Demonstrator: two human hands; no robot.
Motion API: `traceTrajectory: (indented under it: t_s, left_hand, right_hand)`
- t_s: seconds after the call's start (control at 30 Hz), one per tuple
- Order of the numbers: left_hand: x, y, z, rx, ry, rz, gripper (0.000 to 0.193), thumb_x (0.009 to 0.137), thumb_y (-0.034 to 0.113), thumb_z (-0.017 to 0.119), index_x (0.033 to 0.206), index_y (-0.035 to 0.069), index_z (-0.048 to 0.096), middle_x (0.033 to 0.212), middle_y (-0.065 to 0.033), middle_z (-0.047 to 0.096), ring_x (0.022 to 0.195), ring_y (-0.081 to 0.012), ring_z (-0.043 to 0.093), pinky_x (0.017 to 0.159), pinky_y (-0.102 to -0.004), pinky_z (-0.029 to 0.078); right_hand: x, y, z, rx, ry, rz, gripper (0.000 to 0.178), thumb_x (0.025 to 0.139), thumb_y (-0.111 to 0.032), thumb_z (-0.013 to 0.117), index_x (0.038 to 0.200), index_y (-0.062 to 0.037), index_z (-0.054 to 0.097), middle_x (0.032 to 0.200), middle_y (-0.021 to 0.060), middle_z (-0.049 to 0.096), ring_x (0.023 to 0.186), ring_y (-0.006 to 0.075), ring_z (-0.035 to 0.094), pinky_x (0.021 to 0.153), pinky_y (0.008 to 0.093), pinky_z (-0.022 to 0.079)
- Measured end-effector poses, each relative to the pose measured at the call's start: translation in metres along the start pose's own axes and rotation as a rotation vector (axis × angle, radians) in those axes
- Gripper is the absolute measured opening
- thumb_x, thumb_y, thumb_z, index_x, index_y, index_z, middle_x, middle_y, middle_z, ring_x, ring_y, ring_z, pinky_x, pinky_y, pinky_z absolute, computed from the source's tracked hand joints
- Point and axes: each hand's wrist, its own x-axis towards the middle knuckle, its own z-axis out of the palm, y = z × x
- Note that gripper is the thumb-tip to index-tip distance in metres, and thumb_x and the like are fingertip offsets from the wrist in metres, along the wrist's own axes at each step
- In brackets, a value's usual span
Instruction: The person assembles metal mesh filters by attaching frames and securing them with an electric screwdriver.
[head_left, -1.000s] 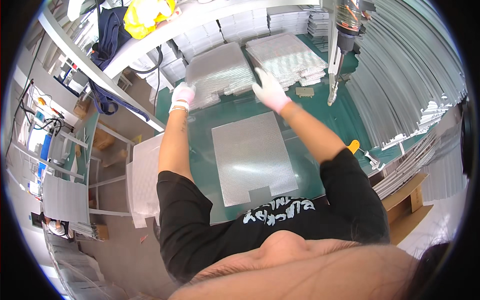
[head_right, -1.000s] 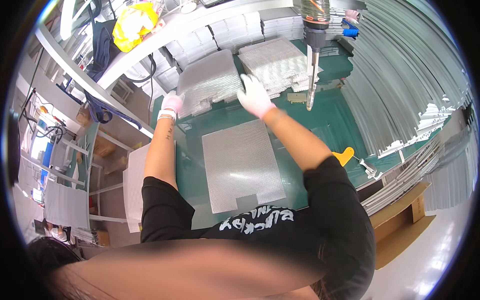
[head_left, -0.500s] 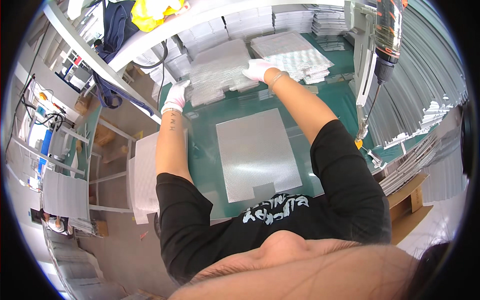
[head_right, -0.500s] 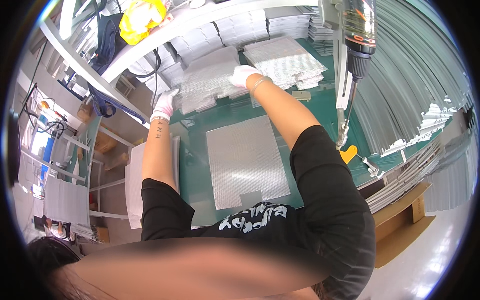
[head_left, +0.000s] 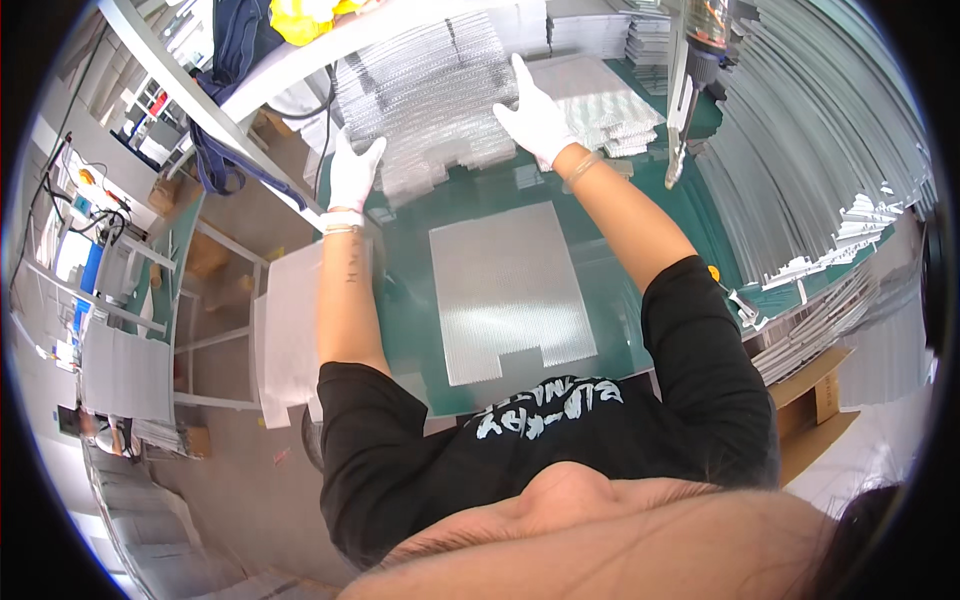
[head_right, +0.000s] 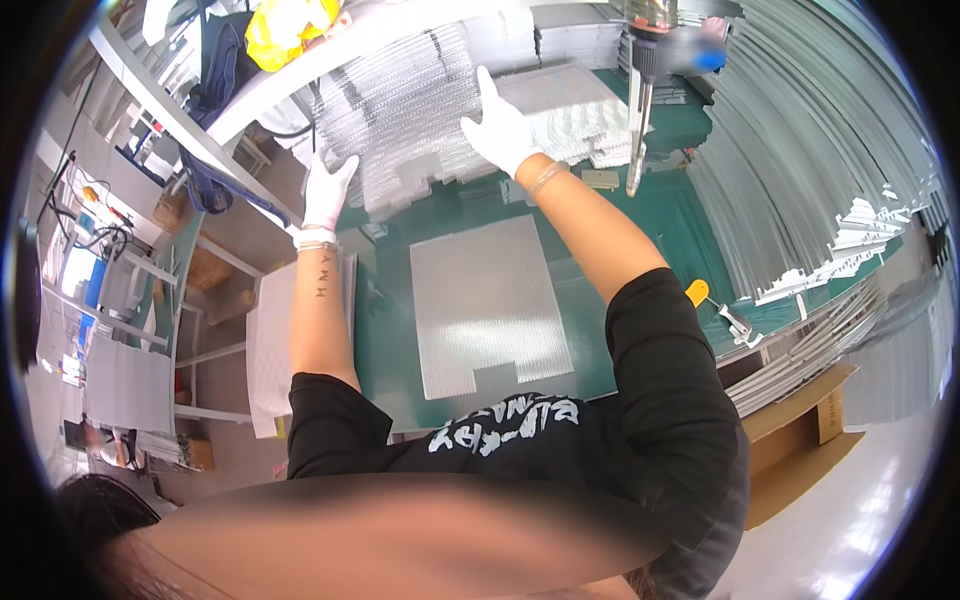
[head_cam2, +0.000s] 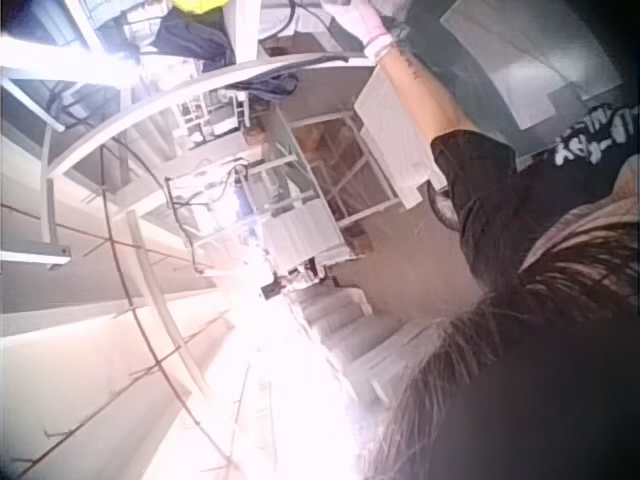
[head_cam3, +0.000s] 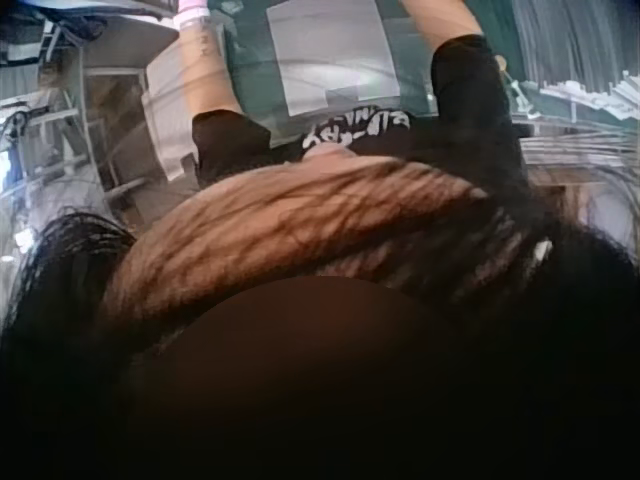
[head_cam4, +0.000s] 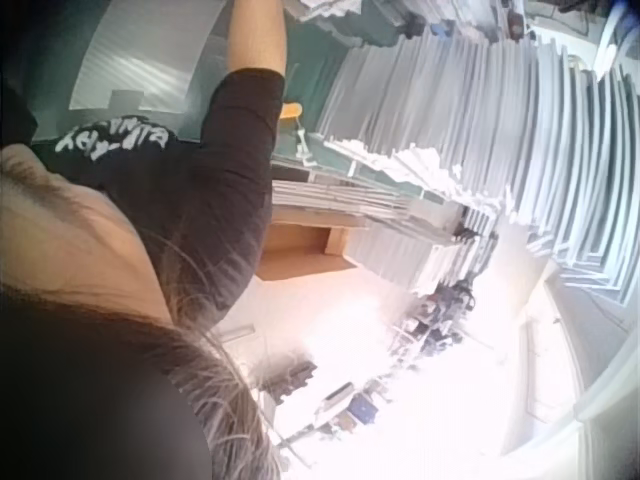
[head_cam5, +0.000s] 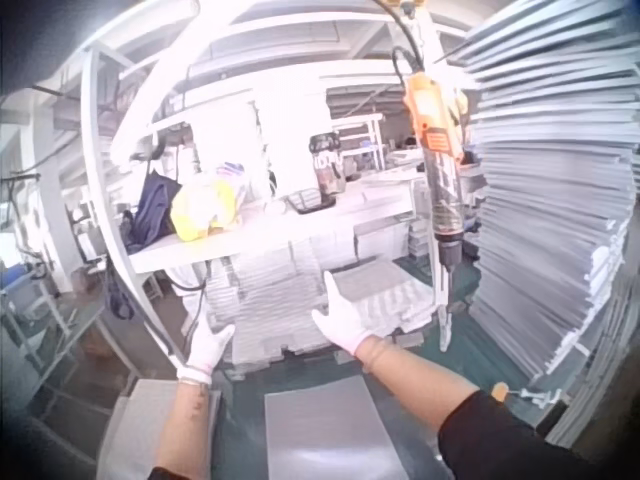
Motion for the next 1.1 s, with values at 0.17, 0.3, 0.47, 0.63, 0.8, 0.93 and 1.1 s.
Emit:
traceTrajectory:
  t_s: [0.17,0.3,0.47,0.63,0.8,0.93,1.1]
  left_hand:
    - [-0.030,-0.030,0.001,-1.017,-0.292,-0.596,0.044,0.096,0.019,0.061,0.133,-0.003,0.050,0.120,-0.0183,0.065,0.103,-0.0249,0.067,0.090,-0.0347,0.054]
    - [-0.078,-0.031,-0.006,-0.808,-0.161,-0.356,0.036,0.098,0.017,0.059,0.129,-0.002,0.053,0.111,-0.0145,0.065,0.097,-0.0236,0.065,0.088,-0.0339,0.054]
    - [-0.198,0.060,-0.035,-0.683,0.135,-0.246,0.037,0.099,0.019,0.059,0.129,-0.002,0.052,0.093,-0.0091,0.060,0.101,-0.0218,0.061,0.089,-0.0358,0.053]
    - [-0.303,0.053,-0.068,-1.720,-0.369,-0.588,0.031,0.097,0.017,0.061,0.122,-0.001,0.060,0.088,-0.0067,0.062,0.085,-0.0186,0.062,0.085,-0.0366,0.053]
    - [-0.332,0.066,-0.046,-0.193,-0.250,-0.269,0.050,0.085,0.013,0.074,0.130,-0.002,0.055,0.089,-0.0090,0.066,0.078,-0.0147,0.062,0.072,-0.0305,0.052]
    - [-0.324,0.070,-0.030,0.090,-0.213,-0.327,0.072,0.082,0.023,0.078,0.143,0.004,0.043,0.093,-0.0134,0.067,0.082,-0.0245,0.067,0.075,-0.0341,0.053]
    - [-0.316,0.055,-0.016,0.192,-0.362,-0.419,0.077,0.084,0.030,0.075,0.146,0.006,0.037,0.096,-0.0168,0.067,0.082,-0.0317,0.066,0.076,-0.0379,0.053]
  right_hand:
    - [-0.021,0.007,0.007,0.141,0.032,-0.152,0.068,0.086,-0.021,0.064,0.148,-0.0072,0.038,0.133,0.0250,0.055,0.119,0.0399,0.056,0.106,0.0383,0.042]
    - [-0.049,0.012,0.007,0.154,0.075,-0.306,0.059,0.088,-0.013,0.063,0.144,-0.0087,0.045,0.139,0.0200,0.053,0.128,0.0318,0.052,0.110,0.0371,0.038]
    - [-0.152,0.001,-0.047,0.018,0.158,-0.319,0.052,0.086,-0.008,0.066,0.136,-0.0027,0.053,0.118,0.0155,0.065,0.110,0.0257,0.062,0.099,0.0334,0.046]
    - [-0.274,0.010,-0.075,0.309,-0.107,0.034,0.050,0.083,0.001,0.065,0.131,-0.0013,0.055,0.113,0.0123,0.064,0.102,0.0216,0.062,0.095,0.0328,0.048]
    - [-0.307,0.009,-0.066,0.005,-0.202,0.021,0.057,0.081,-0.006,0.068,0.135,-0.0033,0.052,0.107,0.0154,0.063,0.095,0.0286,0.062,0.087,0.0326,0.050]
    - [-0.312,0.017,-0.054,-0.130,-0.216,0.101,0.062,0.080,-0.016,0.073,0.137,-0.0050,0.051,0.107,0.0131,0.063,0.085,0.0259,0.062,0.079,0.0324,0.051]
    - [-0.312,0.022,-0.044,-0.147,-0.310,0.302,0.063,0.080,-0.020,0.073,0.138,-0.0061,0.051,0.113,0.0148,0.062,0.087,0.0269,0.063,0.080,0.0347,0.052]
